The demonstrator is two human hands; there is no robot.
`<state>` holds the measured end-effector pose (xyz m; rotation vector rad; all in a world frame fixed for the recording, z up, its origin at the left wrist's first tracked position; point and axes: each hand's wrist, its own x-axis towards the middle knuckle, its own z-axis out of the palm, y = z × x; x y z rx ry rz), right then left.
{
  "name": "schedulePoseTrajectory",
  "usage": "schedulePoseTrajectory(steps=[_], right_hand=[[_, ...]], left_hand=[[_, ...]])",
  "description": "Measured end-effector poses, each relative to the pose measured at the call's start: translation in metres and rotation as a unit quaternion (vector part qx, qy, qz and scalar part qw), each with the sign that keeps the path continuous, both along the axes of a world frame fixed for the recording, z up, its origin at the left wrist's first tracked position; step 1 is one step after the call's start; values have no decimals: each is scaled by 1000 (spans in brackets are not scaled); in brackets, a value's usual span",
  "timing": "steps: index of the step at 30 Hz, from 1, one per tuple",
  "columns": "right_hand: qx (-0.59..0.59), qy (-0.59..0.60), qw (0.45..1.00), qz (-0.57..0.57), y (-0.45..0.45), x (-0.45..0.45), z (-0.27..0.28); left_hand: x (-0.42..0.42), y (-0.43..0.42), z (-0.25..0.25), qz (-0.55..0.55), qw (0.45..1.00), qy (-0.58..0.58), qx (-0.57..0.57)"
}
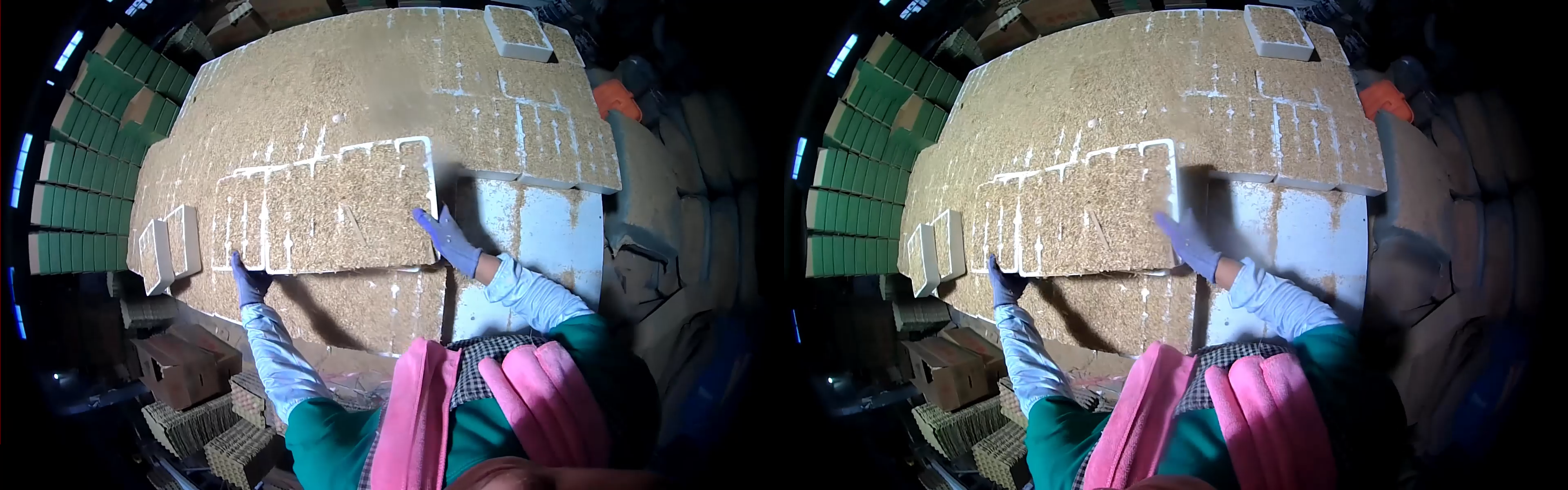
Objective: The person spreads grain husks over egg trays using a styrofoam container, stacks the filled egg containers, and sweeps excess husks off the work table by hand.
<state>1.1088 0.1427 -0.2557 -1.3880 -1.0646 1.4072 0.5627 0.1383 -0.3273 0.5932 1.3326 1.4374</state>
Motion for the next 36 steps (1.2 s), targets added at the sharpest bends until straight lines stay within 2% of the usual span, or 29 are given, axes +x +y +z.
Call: schedulePoseTrajectory(steps=[1, 2, 3, 4, 5, 6, 7, 8, 9, 10, 12, 13, 14, 15, 18, 19, 21, 22, 24, 25, 26, 27, 28, 30, 32, 33, 34, 36], right_hand=[[-4, -1, 998, 59, 3, -1, 37], [-48, -112, 984, 130, 7, -1, 48], [-86, -218, 951, 200, 14, 3, 53], [-121, -319, 902, 263, 24, 4, 58], [-93, -343, 896, 266, 22, 9, 61], [-26, -293, 928, 229, 18, 18, 48], [42, -239, 951, 193, 13, 30, 25], [110, -179, 965, 156, 12, 45, 4], [108, -146, 975, 126, 12, 60, -15], [104, -111, 984, 92, 14, 77, -30], [85, -276, 952, 100, 20, 115, -19], [111, -353, 923, 102, 23, 136, -26], [138, -430, 887, 101, 29, 156, -35], [156, -437, 885, 43, 37, 168, -46], [210, -523, 825, 49, 79, 193, -51], [227, -542, 808, 52, 97, 192, -57], [204, -540, 810, 102, 140, 173, -54], [179, -540, 812, 128, 162, 154, -52], [155, -555, 799, 171, 202, 109, -61], [189, -555, 790, 181, 218, 86, -71], [221, -556, 779, 189, 234, 63, -78], [228, -531, 791, 200, 245, 39, -73], [233, -507, 802, 213, 256, 14, -66], [255, -524, 760, 286, 288, -28, -61], [292, -553, 709, 326, 314, -69, -69], [300, -566, 681, 355, 328, -87, -70], [305, -578, 652, 384, 341, -102, -72], [397, -432, 757, 288, 364, -118, -97]], left_hand=[[67, 3, 94, 129, 963, -11, -235], [51, 20, 76, 185, 941, 212, -186], [35, 36, 58, 256, 841, 440, -185], [74, 55, 101, 219, 751, 605, -147], [118, 74, 149, 210, 612, 754, -114], [146, 95, 170, 93, 587, 804, -10], [178, 125, 186, -21, 669, 743, 23], [209, 152, 184, -89, 744, 662, 21], [239, 181, 186, -168, 755, 633, -24], [256, 212, 171, -231, 722, 650, -62], [257, 287, 104, -357, 634, 685, -47], [257, 312, 70, -378, 599, 703, -67], [260, 336, 50, -396, 563, 720, -86], [272, 357, 50, -463, 518, 704, -147], [250, 377, -14, -435, 514, 739, -26], [272, 372, 18, -443, 455, 772, -2], [303, 363, 69, -484, 415, 770, -18], [301, 367, 71, -494, 412, 765, -24], [277, 377, 44, -459, 469, 754, -11], [269, 382, 37, -419, 496, 761, 8], [298, 386, 84, -448, 467, 749, -142], [315, 387, 108, -421, 472, 761, -143], [298, 392, 90, -361, 540, 759, -42], [277, 405, 48, -388, 509, 763, 91], [266, 401, 31, -489, 529, 693, -21], [268, 395, 40, -487, 518, 703, 2], [299, 390, 87, -524, 449, 708, -151], [279, 389, 89, -485, 467, 714, -190]])
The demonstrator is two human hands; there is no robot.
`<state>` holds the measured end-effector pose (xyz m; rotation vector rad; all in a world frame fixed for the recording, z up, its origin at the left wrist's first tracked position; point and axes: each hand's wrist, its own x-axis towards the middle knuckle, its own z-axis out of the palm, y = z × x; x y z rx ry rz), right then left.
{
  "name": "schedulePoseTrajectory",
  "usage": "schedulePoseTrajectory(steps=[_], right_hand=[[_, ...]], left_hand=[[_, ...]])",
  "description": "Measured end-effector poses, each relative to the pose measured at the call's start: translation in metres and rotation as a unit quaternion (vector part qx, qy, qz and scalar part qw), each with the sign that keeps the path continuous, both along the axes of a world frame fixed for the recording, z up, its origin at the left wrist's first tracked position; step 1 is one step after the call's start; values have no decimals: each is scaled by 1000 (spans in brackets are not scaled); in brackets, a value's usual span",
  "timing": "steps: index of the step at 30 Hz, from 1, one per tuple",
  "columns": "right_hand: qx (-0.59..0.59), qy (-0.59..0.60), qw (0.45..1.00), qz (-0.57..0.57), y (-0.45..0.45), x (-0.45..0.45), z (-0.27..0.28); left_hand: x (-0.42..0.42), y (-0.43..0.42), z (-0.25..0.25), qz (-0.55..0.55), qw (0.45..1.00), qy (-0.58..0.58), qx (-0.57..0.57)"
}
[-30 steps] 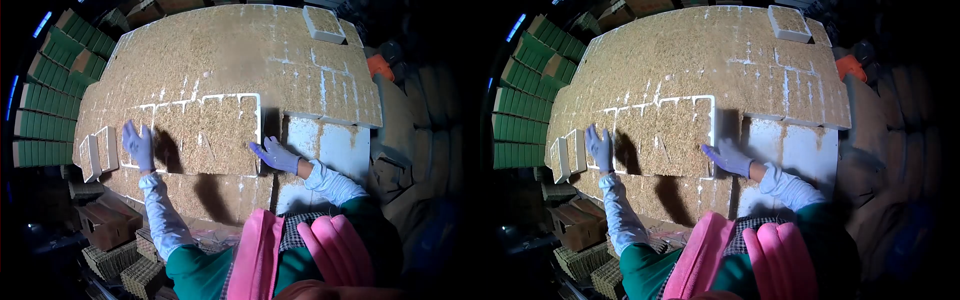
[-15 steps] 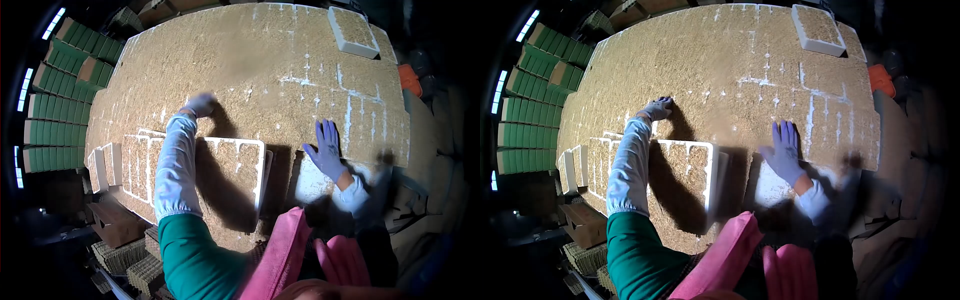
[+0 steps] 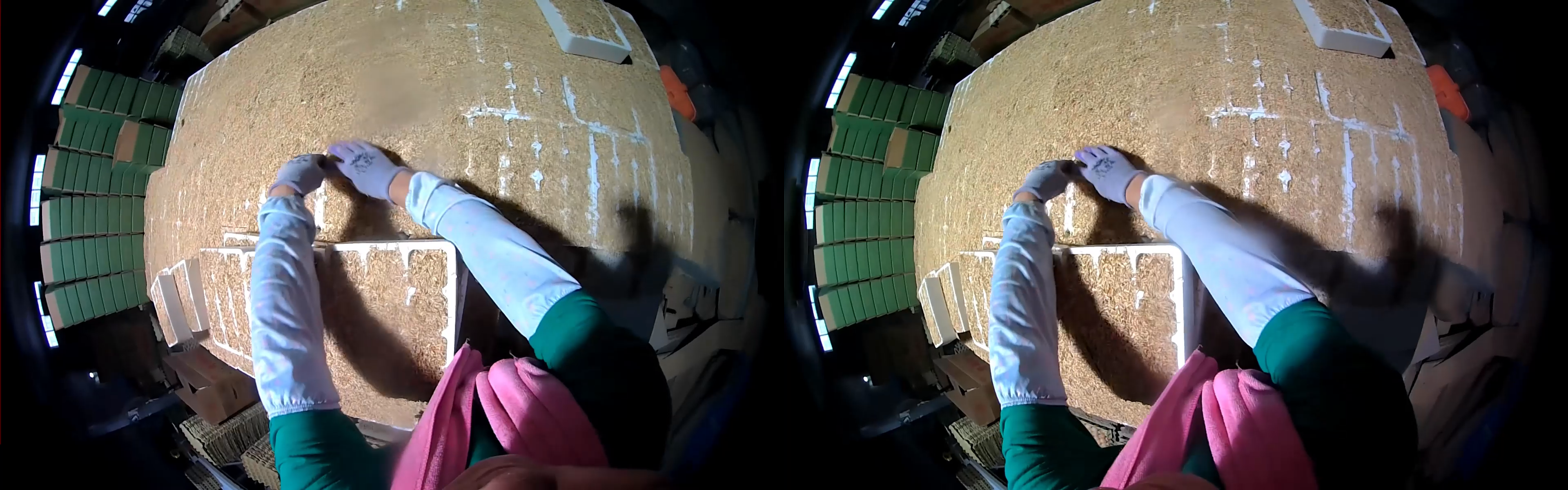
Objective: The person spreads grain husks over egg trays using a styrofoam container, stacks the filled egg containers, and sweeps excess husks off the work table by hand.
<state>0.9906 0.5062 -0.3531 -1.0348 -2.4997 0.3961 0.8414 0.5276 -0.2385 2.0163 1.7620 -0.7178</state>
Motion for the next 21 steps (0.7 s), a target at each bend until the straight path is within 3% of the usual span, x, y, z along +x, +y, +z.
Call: schedulePoseTrajectory(steps=[1, 2, 4, 6, 9, 11, 12, 13, 14, 15, 16, 17, 18, 19, 20, 21], right_hand=[[83, 16, 996, -35, 2, 8, 9], [49, 56, 993, -91, 4, 16, 29], [-120, 105, 969, -187, -7, 56, 72], [-57, 183, 962, -195, -35, 117, 81], [29, 139, 951, -274, -108, 252, 77], [17, 103, 925, -365, -172, 367, 85], [74, 77, 889, -446, -200, 436, 51], [94, 108, 828, -542, -231, 501, 28], [91, -65, 848, -517, -269, 571, -10], [110, -226, 847, -468, -307, 640, -46], [150, -445, 799, -376, -327, 673, -45], [184, -638, 701, -263, -339, 702, -41], [210, -791, 558, -137, -342, 724, -37], [227, -897, 379, -6, -337, 738, -34], [344, -915, 16, 211, -334, 736, -34], [390, -761, -354, 379, -335, 723, -35]], left_hand=[[-12, -2, 1, 20, 998, -48, 24], [-20, -5, 3, 41, 993, -96, 50], [-7, -28, 7, -61, 973, -216, 57], [-17, -26, -33, -82, 988, -113, -62], [-31, -16, -51, -63, 989, -128, 50], [20, -36, -7, -44, 964, -225, 134], [70, -64, 39, -26, 939, -298, 167], [119, -96, 78, 52, 906, -408, 101], [163, -131, 101, 132, 853, -504, 35], [194, -160, 99, 138, 833, -533, -59], [222, -190, 98, 141, 804, -558, -148], [261, -227, 101, 167, 842, -488, -158], [272, -245, 41, 268, 766, -500, -301], [298, -263, 8, 344, 738, -490, -310], [319, -278, -22, 419, 705, -477, -316], [328, -281, -59, 486, 627, -536, -289]])
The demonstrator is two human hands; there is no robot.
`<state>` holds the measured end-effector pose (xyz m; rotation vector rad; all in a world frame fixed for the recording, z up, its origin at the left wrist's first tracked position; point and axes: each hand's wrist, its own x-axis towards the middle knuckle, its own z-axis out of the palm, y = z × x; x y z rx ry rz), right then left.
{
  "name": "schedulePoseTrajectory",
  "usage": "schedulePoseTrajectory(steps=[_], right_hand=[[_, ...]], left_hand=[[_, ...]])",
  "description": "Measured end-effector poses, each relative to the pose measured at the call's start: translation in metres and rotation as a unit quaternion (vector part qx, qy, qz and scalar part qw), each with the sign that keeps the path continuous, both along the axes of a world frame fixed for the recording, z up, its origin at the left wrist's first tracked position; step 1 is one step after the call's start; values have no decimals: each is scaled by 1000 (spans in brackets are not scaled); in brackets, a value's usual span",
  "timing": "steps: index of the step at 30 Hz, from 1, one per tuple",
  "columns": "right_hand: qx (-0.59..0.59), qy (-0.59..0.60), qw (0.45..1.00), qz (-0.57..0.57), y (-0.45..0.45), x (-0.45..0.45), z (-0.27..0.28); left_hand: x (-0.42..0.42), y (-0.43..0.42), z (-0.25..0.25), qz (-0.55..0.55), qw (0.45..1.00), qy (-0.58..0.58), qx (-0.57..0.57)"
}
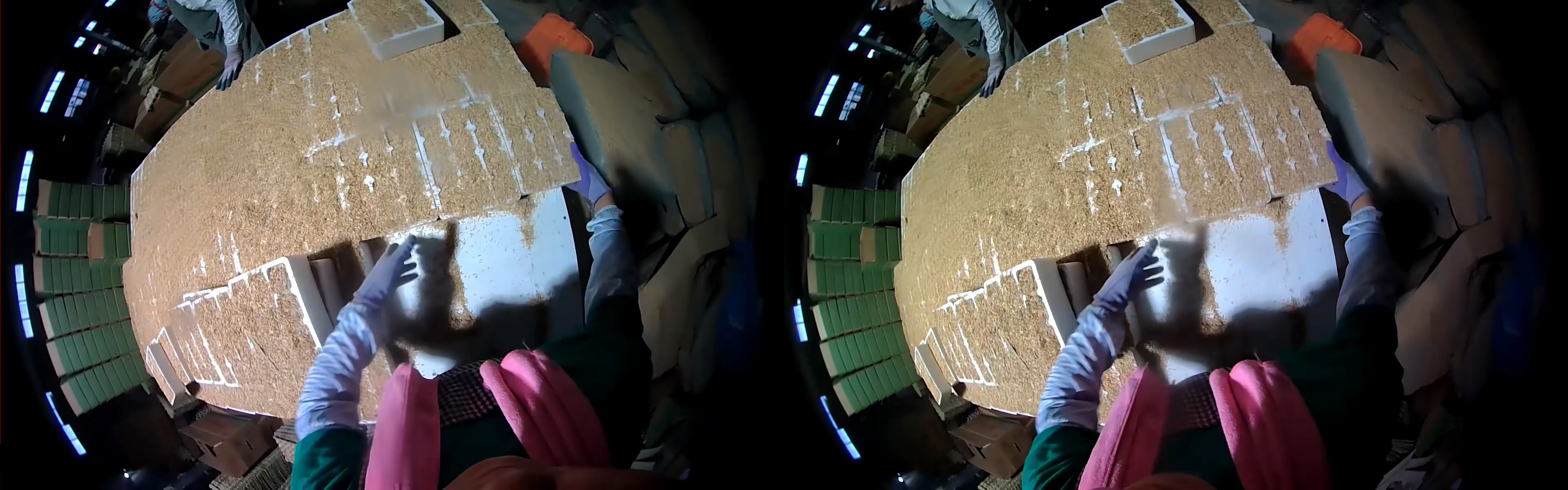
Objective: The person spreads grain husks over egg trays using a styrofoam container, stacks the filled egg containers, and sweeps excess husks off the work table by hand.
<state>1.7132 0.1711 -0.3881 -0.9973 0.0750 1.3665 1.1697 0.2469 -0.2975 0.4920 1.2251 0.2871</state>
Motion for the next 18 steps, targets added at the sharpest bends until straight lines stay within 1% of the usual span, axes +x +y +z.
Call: schedulePoseTrajectory(steps=[1, 2, 3, 4, 5, 6, 7, 8, 9, 10, 11, 12, 14, 16, 17, 18], right_hand=[[-31, -180, 978, 96, 0, -7, 3], [-72, -356, 915, 177, 0, -13, 4], [-93, -324, 924, 180, 2, -13, 11], [-114, -297, 930, 184, 5, -12, 25], [-122, -333, 918, 179, 4, -21, 39], [-107, -327, 920, 186, 0, -17, 36], [-90, -320, 924, 190, 0, -15, 33], [-115, -334, 921, 166, -1, -22, 43], [-101, -326, 925, 168, -1, -20, 44], [-89, -317, 928, 173, -3, -18, 41], [-79, -307, 931, 182, -5, -18, 40], [-75, -314, 931, 170, -7, -21, 42], [-56, -289, 942, 163, -12, -22, 36], [-32, -255, 951, 173, -27, -18, 26], [-40, -234, 958, 158, -37, -15, 14], [-36, -234, 960, 150, -50, -24, 23]], left_hand=[[4, 5, -43, 111, 993, -49, -11], [2, 14, -98, 179, 974, -114, 80], [4, 22, -117, 197, 963, -122, 139], [4, 27, -126, 197, 949, -117, 215], [7, 30, -136, 173, 932, -88, 306], [8, 31, -145, 161, 910, -52, 378], [23, 34, -150, 257, 869, -67, 417], [39, 37, -154, 344, 814, -80, 462], [54, 40, -158, 414, 751, -85, 507], [57, 30, -116, 443, 824, -166, 311], [56, 21, -89, 451, 854, -240, 99], [51, 23, -96, 432, 867, -234, 77], [31, 48, -151, 387, 883, -265, 26], [30, 55, -155, 413, 882, -221, 48], [43, 48, -126, 462, 870, -140, 98], [51, 37, -116, 427, 881, -50, 198]])
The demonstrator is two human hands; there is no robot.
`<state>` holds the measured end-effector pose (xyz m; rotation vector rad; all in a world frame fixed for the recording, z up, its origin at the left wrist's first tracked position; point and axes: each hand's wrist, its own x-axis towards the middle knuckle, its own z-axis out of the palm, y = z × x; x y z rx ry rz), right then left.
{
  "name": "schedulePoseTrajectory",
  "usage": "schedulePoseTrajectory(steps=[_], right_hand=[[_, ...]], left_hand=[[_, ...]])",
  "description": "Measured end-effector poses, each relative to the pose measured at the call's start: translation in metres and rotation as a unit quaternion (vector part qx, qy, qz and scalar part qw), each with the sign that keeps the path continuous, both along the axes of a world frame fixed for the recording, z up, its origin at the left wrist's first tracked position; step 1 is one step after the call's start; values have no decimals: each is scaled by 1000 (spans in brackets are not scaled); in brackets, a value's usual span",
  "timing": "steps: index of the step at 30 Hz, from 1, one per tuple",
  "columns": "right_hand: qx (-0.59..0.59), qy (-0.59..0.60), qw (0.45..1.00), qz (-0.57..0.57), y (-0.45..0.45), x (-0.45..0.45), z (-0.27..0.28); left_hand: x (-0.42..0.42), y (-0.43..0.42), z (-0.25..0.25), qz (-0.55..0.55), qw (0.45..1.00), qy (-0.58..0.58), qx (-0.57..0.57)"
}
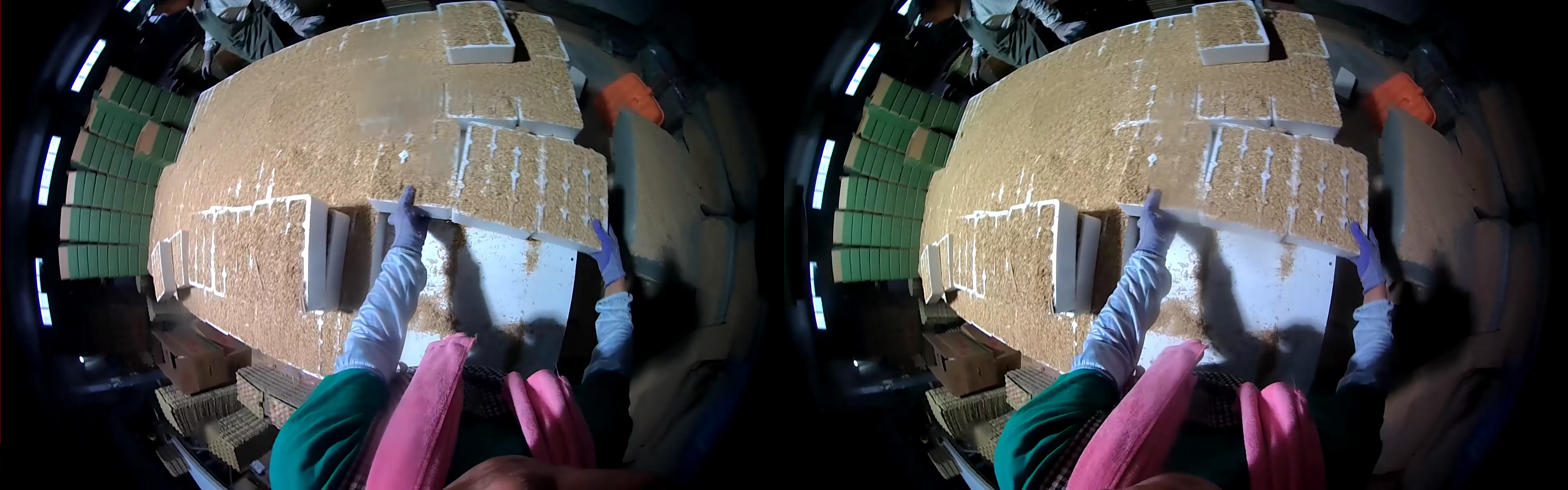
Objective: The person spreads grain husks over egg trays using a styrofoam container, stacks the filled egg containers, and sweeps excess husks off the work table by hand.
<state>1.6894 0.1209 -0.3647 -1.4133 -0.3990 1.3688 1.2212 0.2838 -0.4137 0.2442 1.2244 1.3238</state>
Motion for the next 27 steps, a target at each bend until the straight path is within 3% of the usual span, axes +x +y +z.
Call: schedulePoseTrajectory(steps=[1, 7, 9, 13, 15, 16, 18, 19, 21, 24, 26, 27], right_hand=[[18, 3, 1000, 2, -13, -2, -5], [55, 84, 994, -49, -140, -17, -30], [17, -72, 997, -31, -172, -33, -11], [78, -232, 970, 2, -192, -73, 18], [140, -392, 908, 47, -182, -130, 65], [174, -566, 797, 121, -172, -150, 80], [170, -268, 946, 60, -136, -213, 108], [185, -237, 951, 69, -121, -241, 117], [211, -173, 958, 86, -93, -297, 137], [242, -232, 931, 145, -68, -405, 155], [204, -196, 948, 147, -61, -464, 160], [195, -174, 954, 149, -49, -493, 156]], left_hand=[[3, -7, 14, -3, 999, 49, 15], [8, -61, 115, -45, 992, 80, 92], [-4, -79, 165, -44, 988, 73, 127], [-74, -108, 251, -6, 984, -29, 178], [-137, -117, 273, 32, 982, -21, 187], [-171, -120, 282, 49, 980, 9, 191], [-242, -135, 307, 75, 981, 37, 174], [-254, -152, 331, 79, 984, 31, 159], [-345, -149, 327, 83, 987, -38, 129], [-476, -115, 229, 72, 921, 249, 292], [-529, -125, 254, 83, 959, 173, 209], [-553, -125, 268, 106, 978, 71, 166]])
